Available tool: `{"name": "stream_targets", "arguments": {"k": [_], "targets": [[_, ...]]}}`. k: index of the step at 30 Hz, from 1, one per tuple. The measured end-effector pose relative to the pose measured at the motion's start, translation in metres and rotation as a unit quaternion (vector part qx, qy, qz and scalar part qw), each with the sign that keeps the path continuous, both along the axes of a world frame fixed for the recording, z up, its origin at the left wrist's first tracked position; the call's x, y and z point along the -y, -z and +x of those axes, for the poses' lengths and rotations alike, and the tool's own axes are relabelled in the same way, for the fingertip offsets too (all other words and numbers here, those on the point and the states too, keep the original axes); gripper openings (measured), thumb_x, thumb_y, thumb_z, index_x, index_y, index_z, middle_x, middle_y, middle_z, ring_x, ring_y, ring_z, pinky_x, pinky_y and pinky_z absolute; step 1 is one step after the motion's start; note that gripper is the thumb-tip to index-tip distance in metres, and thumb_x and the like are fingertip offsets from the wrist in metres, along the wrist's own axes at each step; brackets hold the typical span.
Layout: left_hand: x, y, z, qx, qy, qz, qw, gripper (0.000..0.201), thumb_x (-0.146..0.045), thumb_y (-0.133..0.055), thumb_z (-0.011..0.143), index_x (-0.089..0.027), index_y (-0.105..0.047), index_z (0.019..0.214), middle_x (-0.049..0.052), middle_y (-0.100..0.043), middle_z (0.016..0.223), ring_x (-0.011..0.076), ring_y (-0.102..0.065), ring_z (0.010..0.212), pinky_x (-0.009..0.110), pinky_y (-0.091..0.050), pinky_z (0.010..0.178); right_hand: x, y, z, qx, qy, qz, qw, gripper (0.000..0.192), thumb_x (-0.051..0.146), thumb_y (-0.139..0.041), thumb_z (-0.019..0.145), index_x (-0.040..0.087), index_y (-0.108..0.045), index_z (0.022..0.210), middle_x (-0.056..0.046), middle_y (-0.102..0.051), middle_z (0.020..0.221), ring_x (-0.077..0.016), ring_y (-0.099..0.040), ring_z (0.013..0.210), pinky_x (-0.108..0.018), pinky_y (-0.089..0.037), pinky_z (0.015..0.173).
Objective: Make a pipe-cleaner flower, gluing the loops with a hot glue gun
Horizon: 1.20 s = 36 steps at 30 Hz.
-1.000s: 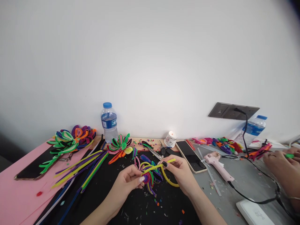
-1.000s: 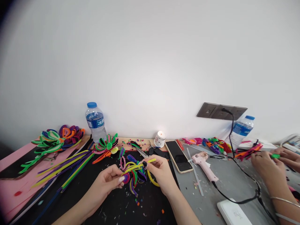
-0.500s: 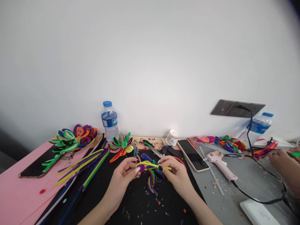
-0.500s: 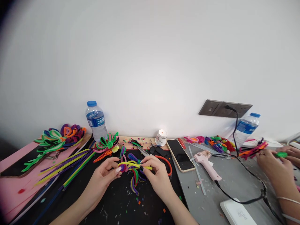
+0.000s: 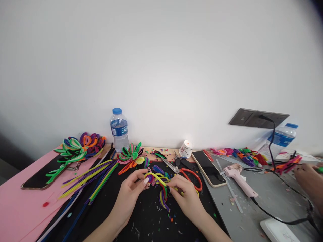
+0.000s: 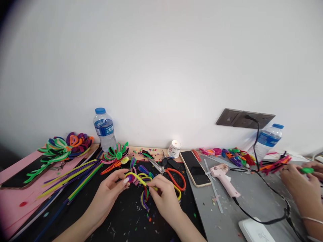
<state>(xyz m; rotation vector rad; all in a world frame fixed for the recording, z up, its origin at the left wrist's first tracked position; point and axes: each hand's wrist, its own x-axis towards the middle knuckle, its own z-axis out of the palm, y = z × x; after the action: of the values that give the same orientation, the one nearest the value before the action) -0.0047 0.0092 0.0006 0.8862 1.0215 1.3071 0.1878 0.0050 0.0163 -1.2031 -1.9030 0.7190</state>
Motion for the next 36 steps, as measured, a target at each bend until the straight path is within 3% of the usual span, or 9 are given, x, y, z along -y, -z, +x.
{"name": "stream_targets", "arguments": {"k": [20, 27, 36], "targets": [[0.006, 0.001, 0.009, 0.050, 0.011, -0.026, 0.998, 0.029, -0.026, -0.068, 0.070, -0.022, -0.065, 0.099, -0.001, -0.056, 0.075, 0.0135, -0.055, 0.074, 0.027, -0.047, 0.075, 0.016, 0.009, -0.016, 0.019, -0.062, 0.014, 0.998, 0.018, 0.008, -0.048, 0.080, 0.019, -0.061, 0.077, -0.001, -0.055, 0.071, -0.0147, -0.051, 0.062, -0.024, -0.038, 0.054], [0.009, 0.001, 0.011, 0.076, 0.029, -0.036, 0.996, 0.028, -0.026, -0.066, 0.073, -0.023, -0.065, 0.100, -0.001, -0.056, 0.075, 0.0130, -0.054, 0.077, 0.026, -0.047, 0.078, 0.020, 0.010, -0.018, -0.006, -0.069, 0.028, 0.997, 0.022, 0.006, -0.046, 0.078, 0.022, -0.060, 0.083, -0.007, -0.053, 0.100, -0.0177, -0.055, 0.080, -0.026, -0.047, 0.063], [0.010, 0.002, 0.012, 0.087, 0.040, -0.045, 0.994, 0.030, -0.025, -0.065, 0.074, -0.022, -0.064, 0.104, -0.001, -0.055, 0.075, 0.0126, -0.053, 0.077, 0.027, -0.046, 0.080, 0.022, 0.009, -0.019, -0.008, -0.081, 0.044, 0.996, 0.023, 0.004, -0.045, 0.080, 0.021, -0.059, 0.086, -0.007, -0.057, 0.106, -0.0180, -0.057, 0.092, -0.029, -0.048, 0.079]]}}
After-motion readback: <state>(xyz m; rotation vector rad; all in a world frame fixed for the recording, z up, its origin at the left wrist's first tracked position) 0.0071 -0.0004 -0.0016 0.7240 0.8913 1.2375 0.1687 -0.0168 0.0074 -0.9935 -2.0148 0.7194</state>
